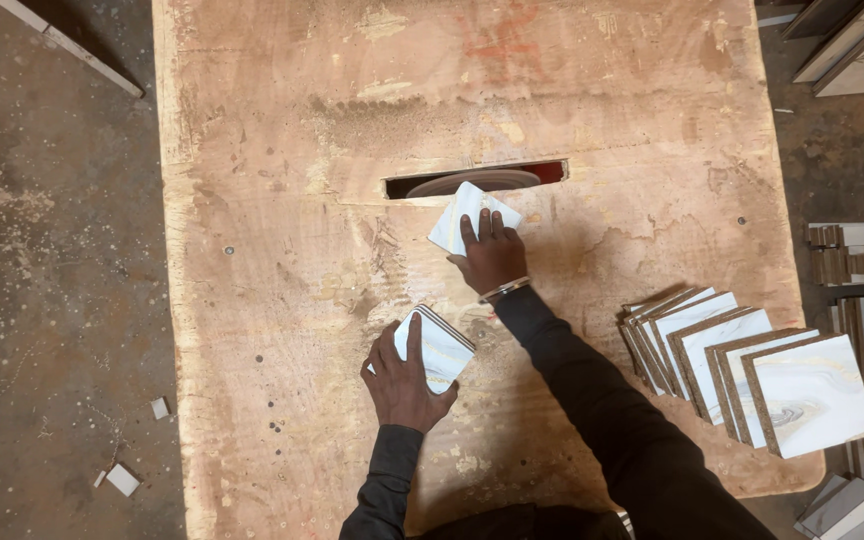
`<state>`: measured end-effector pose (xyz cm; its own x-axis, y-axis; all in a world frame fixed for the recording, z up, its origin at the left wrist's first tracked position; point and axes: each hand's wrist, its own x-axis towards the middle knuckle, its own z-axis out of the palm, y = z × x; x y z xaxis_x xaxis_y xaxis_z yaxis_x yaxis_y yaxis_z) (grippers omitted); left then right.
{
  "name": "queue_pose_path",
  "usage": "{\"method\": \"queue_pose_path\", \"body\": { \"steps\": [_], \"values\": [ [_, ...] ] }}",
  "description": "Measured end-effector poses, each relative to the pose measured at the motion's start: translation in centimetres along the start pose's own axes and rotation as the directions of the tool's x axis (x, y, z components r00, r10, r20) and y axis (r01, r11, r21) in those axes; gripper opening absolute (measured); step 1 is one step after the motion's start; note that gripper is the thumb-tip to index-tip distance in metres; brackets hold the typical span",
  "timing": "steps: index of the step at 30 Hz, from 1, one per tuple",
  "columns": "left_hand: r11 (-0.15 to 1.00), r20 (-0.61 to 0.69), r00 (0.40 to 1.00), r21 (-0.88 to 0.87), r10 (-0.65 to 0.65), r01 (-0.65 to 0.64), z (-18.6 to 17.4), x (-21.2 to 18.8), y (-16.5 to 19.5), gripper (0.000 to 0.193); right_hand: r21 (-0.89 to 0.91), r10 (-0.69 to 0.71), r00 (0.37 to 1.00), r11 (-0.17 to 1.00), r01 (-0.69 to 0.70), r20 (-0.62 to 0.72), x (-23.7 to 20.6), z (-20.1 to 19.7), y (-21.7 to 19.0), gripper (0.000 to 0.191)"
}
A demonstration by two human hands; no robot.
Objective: The person stands at a workbench with a saw blade protruding through a slot and feeds square white tiles one at a time across the blade, holding each tile flat with both hands while it is cut, then stacks the processed tiles on the table and reaches for the next one from a pile.
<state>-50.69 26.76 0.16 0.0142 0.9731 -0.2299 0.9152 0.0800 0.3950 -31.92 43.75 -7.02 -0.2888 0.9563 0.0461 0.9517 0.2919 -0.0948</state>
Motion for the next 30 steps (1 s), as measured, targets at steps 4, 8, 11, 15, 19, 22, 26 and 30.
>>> {"method": "queue_pose_path", "body": {
  "steps": [4, 8, 11, 15, 19, 22, 26, 30],
  "values": [
    [1.0, -0.01, 1.0, 0.013, -0.001, 0.001, 0.1, 0.0, 0.1, 0.129, 0.001, -0.081, 0.995, 0.997, 0.081, -0.065, -0.6, -0.3, 2.7, 0.076],
    [1.0, -0.006, 1.0, 0.023, -0.012, 0.012, 0.2, 0.2, 0.2, 0.129, 0.053, -0.151, 0.985, 0.986, 0.156, -0.087, -0.9, -1.4, 4.9, 0.075],
    [1.0, 0.0, 1.0, 0.016, -0.018, 0.018, 0.2, 0.1, 0.2, 0.128, 0.088, -0.173, 0.982, 0.98, 0.179, -0.071, -1.0, -1.9, 6.0, 0.076],
    [1.0, -0.026, 1.0, 0.028, -0.006, 0.006, 0.1, 0.0, 0.3, 0.128, 0.097, -0.226, 0.974, 0.969, 0.227, -0.023, -0.6, -2.0, 6.9, 0.077],
    [1.0, -0.041, 0.999, 0.01, -0.006, 0.006, -0.1, 0.0, 0.6, 0.127, 0.081, -0.241, 0.97, 0.968, 0.238, 0.031, -2.0, -2.2, 6.8, 0.075],
    [1.0, -0.056, 0.998, 0.004, 0.007, -0.007, -0.3, 0.0, 0.6, 0.126, 0.14, -0.174, 0.97, 0.979, 0.151, 0.168, -4.7, -3.0, 5.5, 0.079],
    [1.0, -0.059, 0.998, 0.006, 0.01, -0.01, -0.4, 0.1, 0.7, 0.126, 0.007, -0.003, 0.987, 1.0, 0.001, 0.163, -6.5, -5.1, 4.3, 0.112],
    [0.998, -0.054, 0.999, 0.06, -0.005, 0.008, -0.5, 0.2, 1.1, 0.126, 0.0, -0.061, 0.997, 0.998, 0.061, -0.044, -5.1, -6.8, 4.4, 0.142]
  ]
}}
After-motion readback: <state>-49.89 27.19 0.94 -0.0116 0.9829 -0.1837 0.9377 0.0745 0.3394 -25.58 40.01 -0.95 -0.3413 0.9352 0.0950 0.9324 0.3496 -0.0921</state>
